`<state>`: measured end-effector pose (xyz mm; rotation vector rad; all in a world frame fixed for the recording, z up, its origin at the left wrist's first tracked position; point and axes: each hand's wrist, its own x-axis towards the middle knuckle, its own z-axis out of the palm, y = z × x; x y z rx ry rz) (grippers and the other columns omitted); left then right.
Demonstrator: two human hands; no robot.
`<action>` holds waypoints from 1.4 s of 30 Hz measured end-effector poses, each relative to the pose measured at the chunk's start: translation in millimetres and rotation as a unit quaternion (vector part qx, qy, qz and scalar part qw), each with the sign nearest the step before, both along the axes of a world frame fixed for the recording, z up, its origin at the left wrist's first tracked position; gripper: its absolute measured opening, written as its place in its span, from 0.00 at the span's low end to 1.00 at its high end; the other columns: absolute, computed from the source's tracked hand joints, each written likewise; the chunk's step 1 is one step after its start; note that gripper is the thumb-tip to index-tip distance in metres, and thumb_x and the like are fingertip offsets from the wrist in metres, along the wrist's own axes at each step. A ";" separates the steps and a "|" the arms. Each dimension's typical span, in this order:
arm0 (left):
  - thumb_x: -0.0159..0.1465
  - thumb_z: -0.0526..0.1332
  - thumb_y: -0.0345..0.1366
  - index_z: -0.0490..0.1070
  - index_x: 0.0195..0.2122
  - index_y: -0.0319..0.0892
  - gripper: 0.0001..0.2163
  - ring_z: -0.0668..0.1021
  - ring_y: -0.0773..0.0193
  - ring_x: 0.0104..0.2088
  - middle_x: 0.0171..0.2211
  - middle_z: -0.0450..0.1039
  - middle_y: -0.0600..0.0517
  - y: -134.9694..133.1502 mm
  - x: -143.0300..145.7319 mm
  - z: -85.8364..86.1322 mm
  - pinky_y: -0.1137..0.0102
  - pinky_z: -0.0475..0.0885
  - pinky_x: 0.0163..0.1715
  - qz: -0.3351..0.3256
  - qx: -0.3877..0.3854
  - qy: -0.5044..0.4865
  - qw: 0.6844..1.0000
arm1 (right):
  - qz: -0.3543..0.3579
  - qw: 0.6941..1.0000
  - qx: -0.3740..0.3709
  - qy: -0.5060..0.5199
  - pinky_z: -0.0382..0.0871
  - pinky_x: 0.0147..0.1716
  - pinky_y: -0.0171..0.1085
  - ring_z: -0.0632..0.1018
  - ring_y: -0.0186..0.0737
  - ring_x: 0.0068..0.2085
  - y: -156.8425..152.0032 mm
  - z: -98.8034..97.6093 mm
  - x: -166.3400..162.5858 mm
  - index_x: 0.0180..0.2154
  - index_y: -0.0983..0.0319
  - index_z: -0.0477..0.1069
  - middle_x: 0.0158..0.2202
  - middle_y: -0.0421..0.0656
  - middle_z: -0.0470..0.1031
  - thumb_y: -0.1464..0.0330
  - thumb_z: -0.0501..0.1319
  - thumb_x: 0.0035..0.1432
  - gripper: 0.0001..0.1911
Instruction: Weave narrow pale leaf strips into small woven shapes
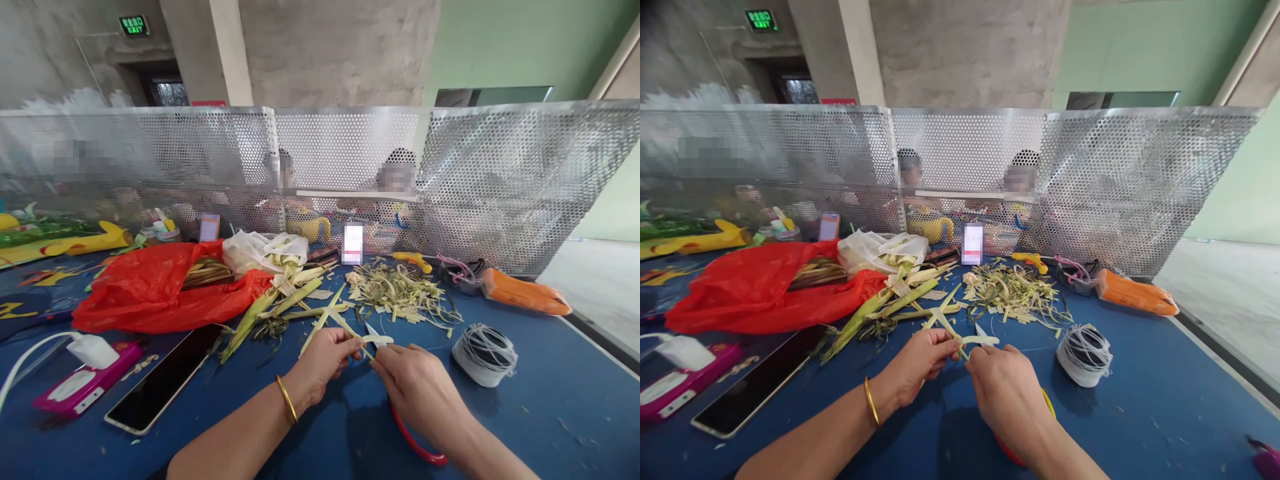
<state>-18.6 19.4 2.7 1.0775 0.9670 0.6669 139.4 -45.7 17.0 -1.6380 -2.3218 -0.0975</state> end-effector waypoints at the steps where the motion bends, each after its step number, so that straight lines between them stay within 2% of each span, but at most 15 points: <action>1: 0.52 0.67 0.43 0.67 0.26 0.38 0.14 0.52 0.79 0.14 0.18 0.64 0.59 -0.1 0.1 -0.1 0.73 0.41 0.16 0.003 -0.001 -0.002 1.000 | -0.001 1.000 -0.012 0.000 0.52 0.29 0.36 0.71 0.35 0.25 -1.0 1.3 0.1 0.25 0.60 0.62 0.24 0.38 0.72 0.69 0.50 0.66 0.15; 5: 0.50 0.68 0.44 0.67 0.25 0.37 0.15 0.52 0.80 0.14 0.19 0.65 0.58 0.3 -0.6 -1.0 0.73 0.40 0.17 0.001 -0.007 -0.015 1.000 | 0.001 0.999 -0.034 0.005 0.51 0.29 0.35 0.71 0.35 0.26 -3.5 2.9 -0.9 0.25 0.60 0.62 0.24 0.38 0.72 0.67 0.49 0.66 0.16; 10: 0.53 0.64 0.53 0.68 0.27 0.38 0.20 0.55 0.78 0.15 0.23 0.68 0.55 1.6 -5.3 2.1 0.74 0.40 0.16 -0.035 -0.030 -0.055 0.997 | -0.015 0.999 -0.035 0.018 0.49 0.27 0.35 0.71 0.36 0.25 -4.3 -0.2 -3.7 0.26 0.59 0.62 0.23 0.38 0.71 0.66 0.50 0.66 0.15; 14: 0.48 0.69 0.47 0.70 0.28 0.38 0.17 0.54 0.79 0.14 0.19 0.66 0.58 -1.4 -2.4 1.9 0.74 0.42 0.16 -0.007 0.005 0.008 1.000 | 0.006 0.999 -0.039 0.014 0.52 0.29 0.35 0.71 0.35 0.25 -5.6 -4.2 -8.5 0.26 0.60 0.63 0.23 0.38 0.72 0.70 0.49 0.65 0.14; 18: 0.47 0.69 0.43 0.72 0.28 0.36 0.15 0.55 0.78 0.14 0.18 0.67 0.57 -3.6 2.0 0.3 0.74 0.43 0.16 0.021 0.022 0.029 0.999 | 0.049 0.997 -0.060 0.020 0.54 0.29 0.35 0.71 0.35 0.25 -9.7 -3.2 -12.8 0.25 0.60 0.63 0.24 0.38 0.72 0.74 0.51 0.62 0.12; 22: 0.49 0.68 0.45 0.71 0.27 0.37 0.15 0.53 0.78 0.14 0.17 0.64 0.58 -0.4 -2.4 3.0 0.73 0.41 0.16 -0.009 0.017 0.012 1.000 | 0.038 0.991 -0.083 0.097 0.56 0.27 0.33 0.71 0.35 0.26 -8.2 7.0 -6.3 0.26 0.59 0.65 0.23 0.37 0.71 0.67 0.51 0.65 0.15; 25: 0.51 0.65 0.52 0.65 0.22 0.39 0.19 0.50 0.77 0.14 0.14 0.52 0.62 0.6 -6.7 6.9 0.72 0.39 0.17 -0.031 0.001 -0.022 0.999 | 0.000 0.982 -0.018 0.188 0.63 0.32 0.34 0.74 0.37 0.34 0.3 13.0 5.9 0.33 0.59 0.69 0.32 0.41 0.75 0.64 0.50 0.66 0.12; 27: 0.52 0.64 0.54 0.62 0.20 0.40 0.21 0.50 0.77 0.14 0.14 0.48 0.63 -1.1 -7.3 9.0 0.72 0.39 0.17 -0.042 -0.012 -0.028 0.999 | 0.000 0.981 0.032 0.190 0.65 0.41 0.38 0.74 0.42 0.44 7.0 11.5 13.5 0.42 0.58 0.70 0.42 0.45 0.75 0.64 0.55 0.64 0.09; 28: 0.52 0.65 0.54 0.62 0.20 0.40 0.21 0.51 0.77 0.14 0.14 0.48 0.63 -2.4 -6.9 9.5 0.72 0.39 0.17 -0.047 -0.014 -0.020 0.999 | 0.014 0.983 0.034 0.180 0.65 0.44 0.40 0.74 0.44 0.46 9.8 9.0 16.1 0.45 0.58 0.69 0.44 0.46 0.74 0.64 0.56 0.63 0.10; 30: 0.50 0.66 0.51 0.65 0.21 0.40 0.20 0.51 0.77 0.14 0.13 0.49 0.63 -5.0 -5.5 9.7 0.71 0.39 0.17 -0.056 -0.012 0.004 0.998 | 0.048 0.985 0.001 0.163 0.63 0.48 0.43 0.75 0.42 0.43 13.8 2.1 18.8 0.43 0.57 0.71 0.40 0.44 0.76 0.64 0.58 0.62 0.09; 32: 0.50 0.67 0.49 0.67 0.22 0.39 0.17 0.51 0.77 0.14 0.13 0.54 0.62 -6.5 -4.3 9.2 0.71 0.39 0.17 -0.062 -0.003 0.026 0.998 | 0.062 0.983 -0.041 0.168 0.60 0.53 0.46 0.76 0.38 0.36 15.5 -4.1 19.1 0.36 0.58 0.72 0.31 0.39 0.76 0.65 0.57 0.63 0.06; 34: 0.51 0.66 0.46 0.69 0.23 0.38 0.15 0.52 0.77 0.14 0.15 0.62 0.59 -6.5 -3.8 8.8 0.71 0.39 0.17 -0.071 0.010 0.041 0.997 | 0.052 0.979 -0.060 0.186 0.56 0.56 0.46 0.74 0.34 0.30 15.9 -6.1 19.4 0.29 0.59 0.70 0.24 0.35 0.72 0.65 0.55 0.64 0.12; 36: 0.52 0.64 0.43 0.71 0.23 0.37 0.12 0.53 0.77 0.14 0.19 0.69 0.55 -6.0 -4.0 9.1 0.71 0.40 0.17 -0.083 0.024 0.057 0.995 | 0.042 0.976 -0.074 0.202 0.58 0.54 0.45 0.72 0.34 0.27 15.7 -2.9 21.3 0.25 0.59 0.70 0.21 0.35 0.70 0.63 0.55 0.64 0.15; 39: 0.52 0.64 0.41 0.72 0.23 0.37 0.11 0.54 0.77 0.15 0.19 0.70 0.54 -6.8 -4.5 10.5 0.72 0.42 0.17 -0.098 0.035 0.076 0.992 | 0.051 0.953 -0.147 0.259 0.65 0.44 0.40 0.74 0.37 0.31 14.8 7.0 24.8 0.29 0.60 0.75 0.27 0.40 0.75 0.60 0.57 0.61 0.14; 42: 0.52 0.65 0.44 0.72 0.22 0.37 0.14 0.54 0.77 0.16 0.17 0.67 0.56 -11.2 -3.9 10.8 0.72 0.44 0.18 -0.119 0.041 0.069 0.990 | 0.050 0.908 -0.203 0.364 0.66 0.38 0.37 0.75 0.41 0.39 14.5 10.6 23.2 0.37 0.61 0.77 0.38 0.44 0.77 0.57 0.58 0.59 0.16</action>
